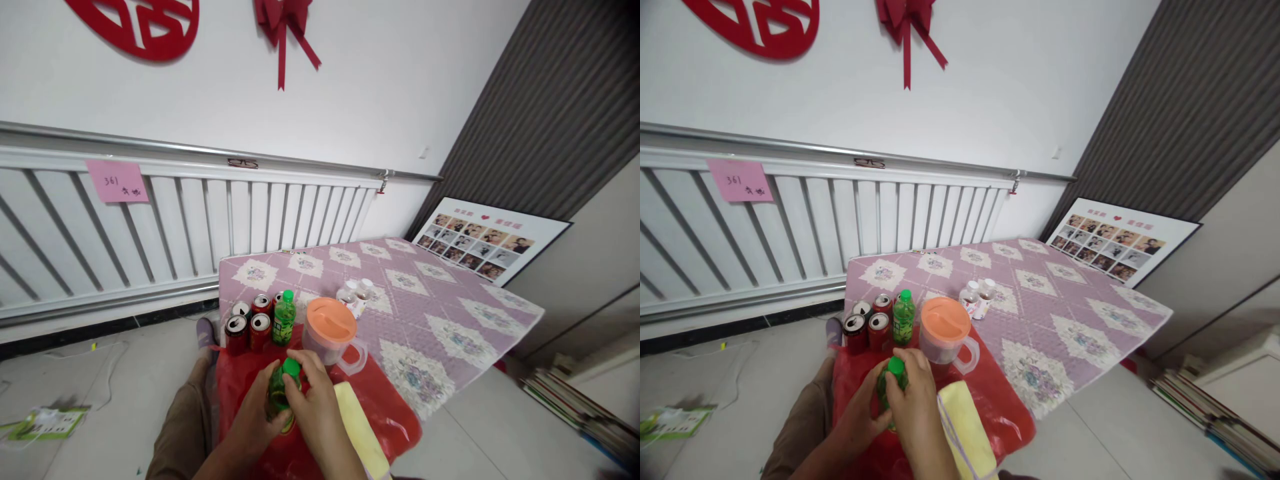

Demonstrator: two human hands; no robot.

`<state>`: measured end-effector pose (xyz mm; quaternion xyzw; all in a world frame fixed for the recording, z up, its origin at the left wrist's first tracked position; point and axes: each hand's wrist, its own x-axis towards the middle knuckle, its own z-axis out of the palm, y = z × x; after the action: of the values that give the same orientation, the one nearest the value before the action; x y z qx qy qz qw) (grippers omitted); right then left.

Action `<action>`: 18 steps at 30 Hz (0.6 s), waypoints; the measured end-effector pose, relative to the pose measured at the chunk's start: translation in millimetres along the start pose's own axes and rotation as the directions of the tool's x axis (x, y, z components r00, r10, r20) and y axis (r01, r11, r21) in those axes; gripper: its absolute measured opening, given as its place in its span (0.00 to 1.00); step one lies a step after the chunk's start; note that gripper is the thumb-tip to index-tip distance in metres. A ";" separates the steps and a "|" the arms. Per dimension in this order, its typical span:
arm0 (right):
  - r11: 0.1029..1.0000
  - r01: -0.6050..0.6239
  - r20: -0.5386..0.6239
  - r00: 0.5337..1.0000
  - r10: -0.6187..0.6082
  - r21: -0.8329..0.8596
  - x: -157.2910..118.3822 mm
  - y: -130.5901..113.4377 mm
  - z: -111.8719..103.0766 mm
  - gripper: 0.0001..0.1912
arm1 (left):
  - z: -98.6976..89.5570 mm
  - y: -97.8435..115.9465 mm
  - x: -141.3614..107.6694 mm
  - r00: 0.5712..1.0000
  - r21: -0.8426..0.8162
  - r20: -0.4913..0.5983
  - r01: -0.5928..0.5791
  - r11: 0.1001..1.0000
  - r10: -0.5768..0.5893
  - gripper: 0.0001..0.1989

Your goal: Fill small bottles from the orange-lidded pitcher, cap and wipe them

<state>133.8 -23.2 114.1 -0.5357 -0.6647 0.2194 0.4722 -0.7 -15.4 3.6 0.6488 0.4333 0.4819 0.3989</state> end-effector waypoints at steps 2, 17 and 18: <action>0.999 -0.034 -0.051 0.998 0.035 0.030 2.9 2.3 -6.1 0.18 | -1.4 1.8 -0.8 1.000 0.010 0.008 0.013 1.000 -0.013 0.37; 0.956 -0.090 -0.041 0.996 0.082 -0.281 -89.0 96.8 -29.8 0.17 | -7.9 10.0 4.6 0.998 0.102 0.014 0.062 0.993 -0.064 0.38; 0.940 -0.080 -0.017 0.997 0.079 -0.331 -96.1 102.7 -27.3 0.18 | -8.4 10.8 5.6 0.998 0.102 0.009 0.069 0.992 -0.070 0.38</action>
<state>207.4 -83.5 7.0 -0.6343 -0.6690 0.1227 0.3675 -6.0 -12.5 17.0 0.6557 0.4770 0.4412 0.3847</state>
